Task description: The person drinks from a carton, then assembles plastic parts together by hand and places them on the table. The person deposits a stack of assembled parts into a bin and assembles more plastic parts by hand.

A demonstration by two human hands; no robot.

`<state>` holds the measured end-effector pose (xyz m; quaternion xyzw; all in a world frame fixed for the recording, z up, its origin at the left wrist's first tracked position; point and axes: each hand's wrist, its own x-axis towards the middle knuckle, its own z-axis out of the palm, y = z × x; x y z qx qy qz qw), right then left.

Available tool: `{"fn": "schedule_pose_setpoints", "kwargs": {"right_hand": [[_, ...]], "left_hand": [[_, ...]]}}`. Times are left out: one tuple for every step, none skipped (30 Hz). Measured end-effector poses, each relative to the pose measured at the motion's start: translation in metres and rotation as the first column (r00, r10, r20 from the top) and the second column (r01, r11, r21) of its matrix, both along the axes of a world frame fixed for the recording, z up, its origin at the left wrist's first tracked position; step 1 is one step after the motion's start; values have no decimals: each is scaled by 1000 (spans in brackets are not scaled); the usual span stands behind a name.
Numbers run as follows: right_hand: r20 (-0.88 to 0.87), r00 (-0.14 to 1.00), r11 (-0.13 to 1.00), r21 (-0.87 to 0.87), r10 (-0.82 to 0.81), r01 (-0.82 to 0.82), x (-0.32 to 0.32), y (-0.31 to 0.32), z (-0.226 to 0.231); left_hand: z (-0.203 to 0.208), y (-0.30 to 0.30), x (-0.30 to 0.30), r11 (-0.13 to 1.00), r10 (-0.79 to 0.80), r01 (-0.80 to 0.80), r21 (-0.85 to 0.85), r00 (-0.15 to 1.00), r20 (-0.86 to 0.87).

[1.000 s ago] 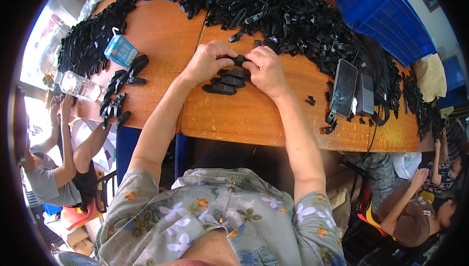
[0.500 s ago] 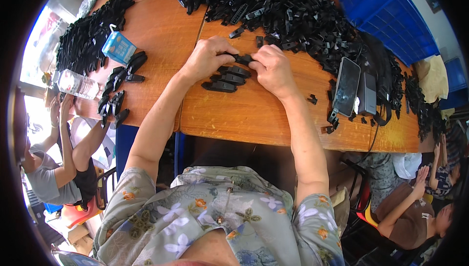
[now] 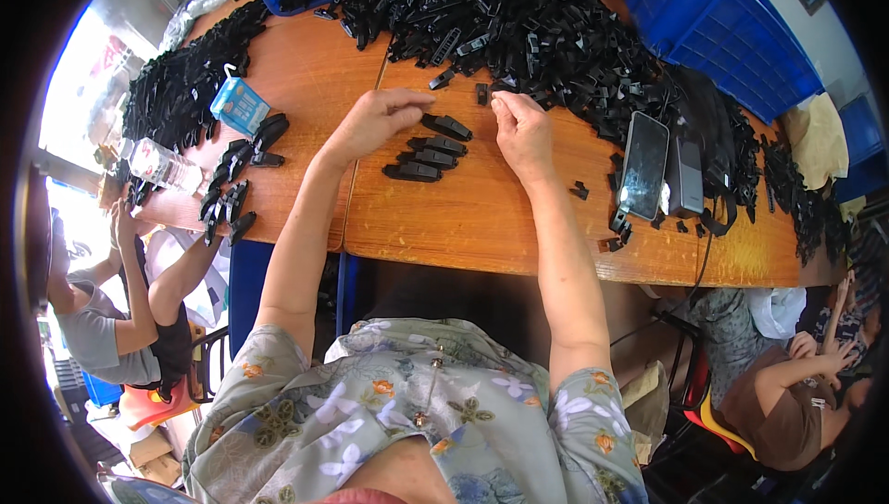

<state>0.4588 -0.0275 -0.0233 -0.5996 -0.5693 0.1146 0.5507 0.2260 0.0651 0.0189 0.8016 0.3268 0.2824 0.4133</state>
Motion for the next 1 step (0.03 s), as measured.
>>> {"fn": "schedule_pose_setpoints", "kwargs": {"right_hand": [[74,995,998,35,-62,59,0,2,0]], "left_hand": [[11,-1,-3,998,37,-40,-54,998,-59]]}}
